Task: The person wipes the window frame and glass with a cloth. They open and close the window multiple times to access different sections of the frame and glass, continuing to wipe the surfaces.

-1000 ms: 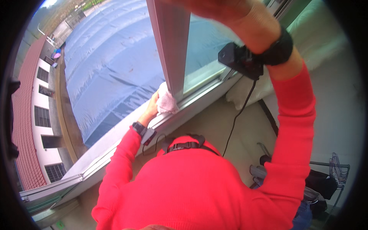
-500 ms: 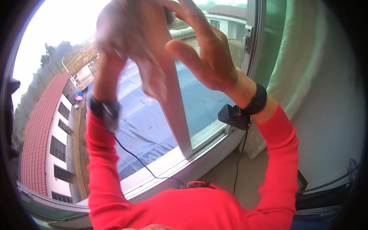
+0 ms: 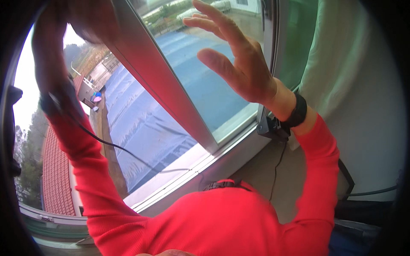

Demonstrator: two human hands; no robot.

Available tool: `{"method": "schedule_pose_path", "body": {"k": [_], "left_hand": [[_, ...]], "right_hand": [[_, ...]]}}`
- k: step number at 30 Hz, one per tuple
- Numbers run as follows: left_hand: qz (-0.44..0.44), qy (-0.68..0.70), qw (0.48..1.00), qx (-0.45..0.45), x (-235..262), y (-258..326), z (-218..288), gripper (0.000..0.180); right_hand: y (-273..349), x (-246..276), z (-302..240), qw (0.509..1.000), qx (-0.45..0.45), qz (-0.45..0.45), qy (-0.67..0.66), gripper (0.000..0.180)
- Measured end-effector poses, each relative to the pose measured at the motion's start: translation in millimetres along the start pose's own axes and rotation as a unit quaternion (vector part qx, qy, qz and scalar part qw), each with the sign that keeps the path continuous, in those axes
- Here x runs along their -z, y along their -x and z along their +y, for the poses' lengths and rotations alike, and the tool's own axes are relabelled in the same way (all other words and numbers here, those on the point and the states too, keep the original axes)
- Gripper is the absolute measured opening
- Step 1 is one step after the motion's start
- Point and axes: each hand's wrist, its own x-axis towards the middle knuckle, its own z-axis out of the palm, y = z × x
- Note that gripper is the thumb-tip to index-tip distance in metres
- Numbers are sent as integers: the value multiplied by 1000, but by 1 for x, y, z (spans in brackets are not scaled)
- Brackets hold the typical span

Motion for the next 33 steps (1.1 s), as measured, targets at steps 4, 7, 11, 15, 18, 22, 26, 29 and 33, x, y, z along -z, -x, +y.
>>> {"method": "schedule_pose_path", "body": {"k": [4, 7, 11, 15, 18, 22, 26, 29, 33], "left_hand": [[-14, 130, 986, 104, -54, 159, 6, 64], [-37, 75, 970, 230, -83, 290, 26, 85], [-213, -21, 845, 491, -69, 388, 34, 60], [-134, 199, 673, 700, -47, 423, 60, 42], [-50, 330, 577, 745, -50, 439, 91, 50], [-307, 421, 504, 689, -45, 433, 90, 67], [-307, 137, 633, 697, -37, 410, 71, 69], [-173, 113, 831, 517, -70, 408, 56, 64], [-188, 112, 873, 436, -98, 407, 32, 59]], "right_hand": [[24, -7, 2, 998, -14, -6, -69, 78], [49, -20, 0, 995, -52, 56, -68, 59], [102, -31, -11, 967, -220, -34, -125, 53], [161, -65, -36, 866, -392, -214, -224, 52], [200, -114, -60, 868, -347, -215, -284, 72], [251, -125, -59, 758, -552, -145, -315, 53], [295, -91, -22, 811, -551, 18, -198, 44], [322, -88, 28, 857, -483, 175, 36, 46], [343, -123, 57, 827, -526, 60, 188, 39]]}}
